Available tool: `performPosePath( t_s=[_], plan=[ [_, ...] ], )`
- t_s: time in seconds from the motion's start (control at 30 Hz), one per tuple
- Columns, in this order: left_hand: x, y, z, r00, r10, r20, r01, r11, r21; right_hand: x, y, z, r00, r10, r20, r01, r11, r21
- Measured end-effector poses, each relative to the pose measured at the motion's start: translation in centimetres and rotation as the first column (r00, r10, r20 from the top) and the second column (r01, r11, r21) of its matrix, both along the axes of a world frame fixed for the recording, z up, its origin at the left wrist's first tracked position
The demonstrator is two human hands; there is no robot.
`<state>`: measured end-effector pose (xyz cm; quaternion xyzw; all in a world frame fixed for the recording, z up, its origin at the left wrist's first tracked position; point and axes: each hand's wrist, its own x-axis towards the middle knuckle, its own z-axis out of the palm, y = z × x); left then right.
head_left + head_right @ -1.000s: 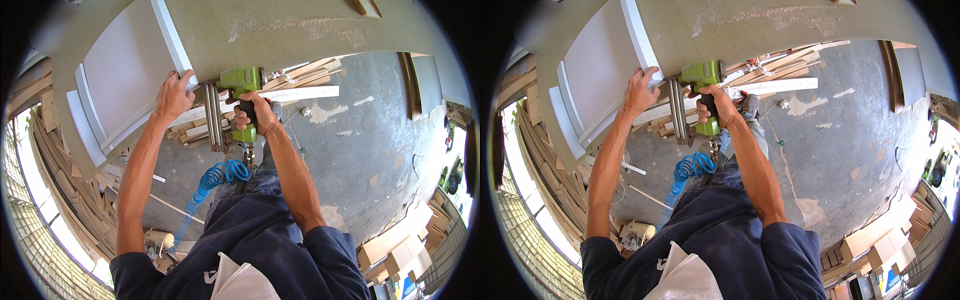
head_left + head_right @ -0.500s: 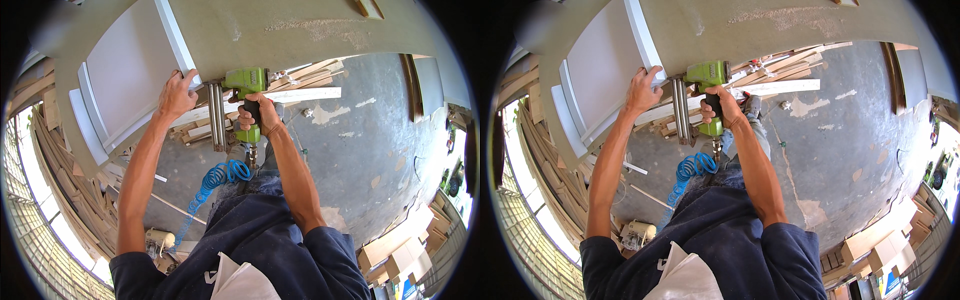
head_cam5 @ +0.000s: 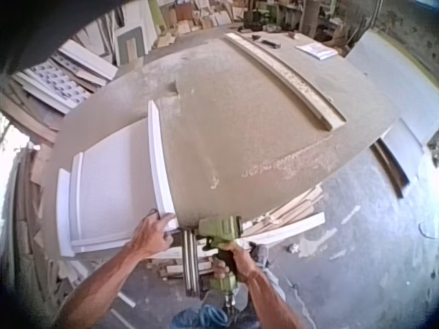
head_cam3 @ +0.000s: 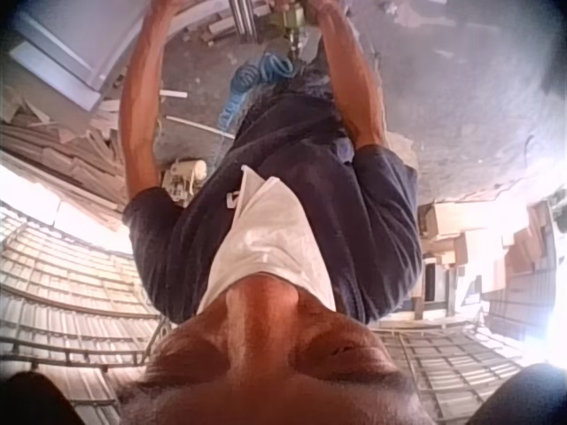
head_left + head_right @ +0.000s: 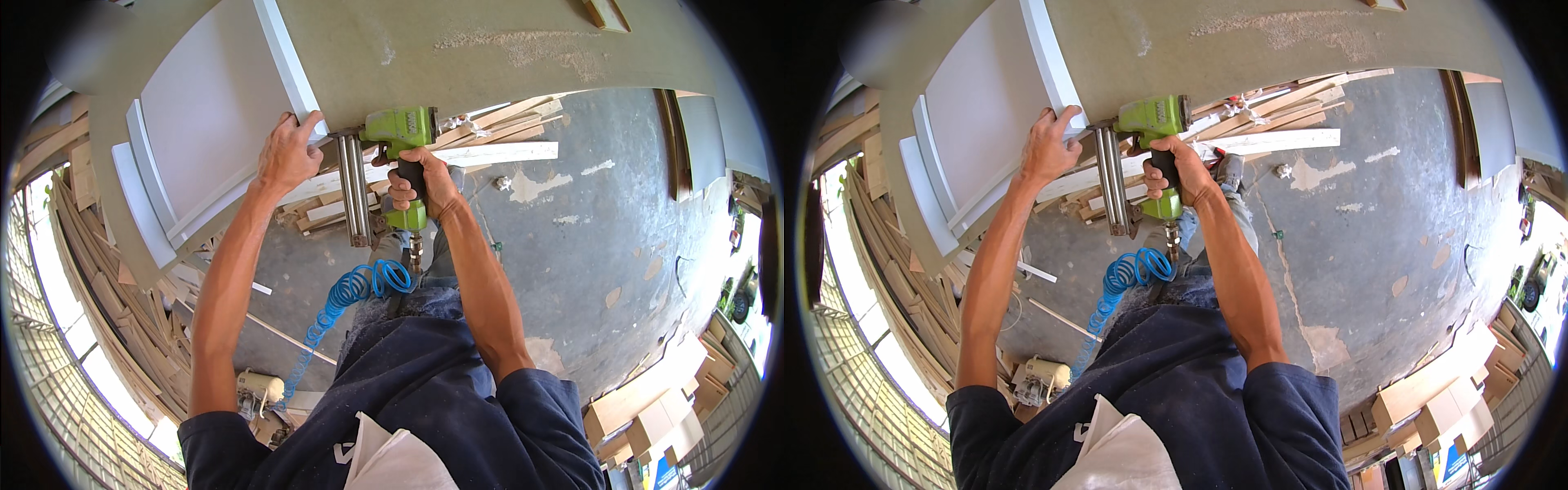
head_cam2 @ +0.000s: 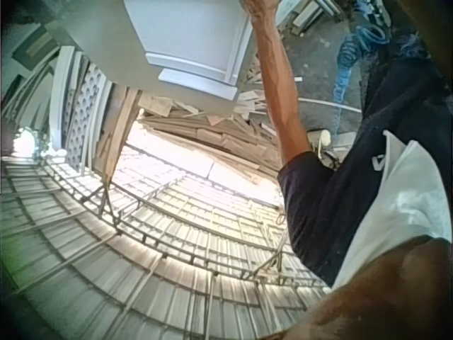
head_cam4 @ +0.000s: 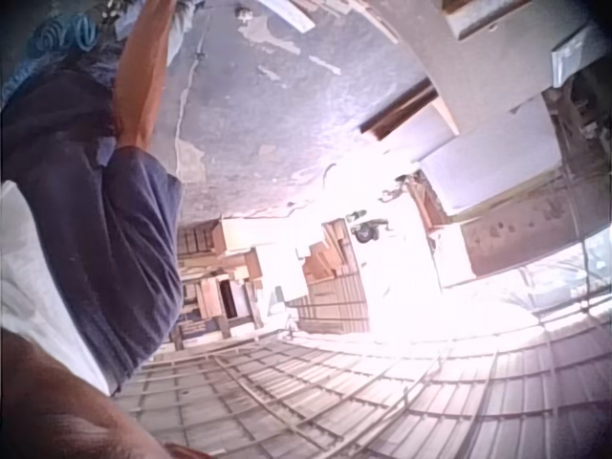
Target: The person assembles a white rectangular frame by attaching four white trim pieces to a white board using a pneumatic nail gun. They position each trim piece along the edges of the board and secure it with nails, working sequentially around the perimeter.
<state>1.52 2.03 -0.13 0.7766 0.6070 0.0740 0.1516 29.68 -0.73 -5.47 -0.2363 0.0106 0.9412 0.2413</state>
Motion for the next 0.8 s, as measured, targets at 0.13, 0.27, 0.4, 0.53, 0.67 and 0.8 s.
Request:
performPosePath(
  t_s=[0.13, 0.27, 0.4, 0.53, 0.67, 0.8],
  plan=[
    [0.07, 0.00, 0.27, 1.000, -0.013, 0.006, 0.013, 1.000, 0.011, 0.02, 0.01, -0.07, 1.000, 0.005, -0.012, -0.005, 1.000, 0.019],
    [0.11, 0.05, 0.33, 1.000, -0.017, 0.009, 0.017, 1.000, 0.012, 0.12, 0.05, 0.12, 1.000, 0.003, -0.029, -0.002, 1.000, 0.026],
    [0.11, 0.02, 0.36, 1.000, -0.012, -0.012, 0.013, 1.000, 0.005, -0.16, -0.02, 0.22, 1.000, -0.020, 0.009, 0.020, 1.000, 0.013],
    [0.17, -0.01, 0.38, 1.000, -0.003, 0.003, 0.003, 1.000, 0.000, -0.13, 0.00, 0.32, 1.000, -0.013, 0.010, 0.013, 1.000, 0.021],
    [0.24, 0.06, 0.31, 1.000, 0.006, 0.001, -0.006, 1.000, -0.008, -0.19, -0.11, 0.50, 0.997, -0.013, 0.070, 0.009, 0.998, 0.059],
    [0.21, -0.08, 0.42, 1.000, -0.013, 0.028, 0.012, 0.999, 0.038, -0.31, -0.16, 0.30, 0.998, -0.021, 0.058, 0.020, 1.000, 0.022]
  ],
)
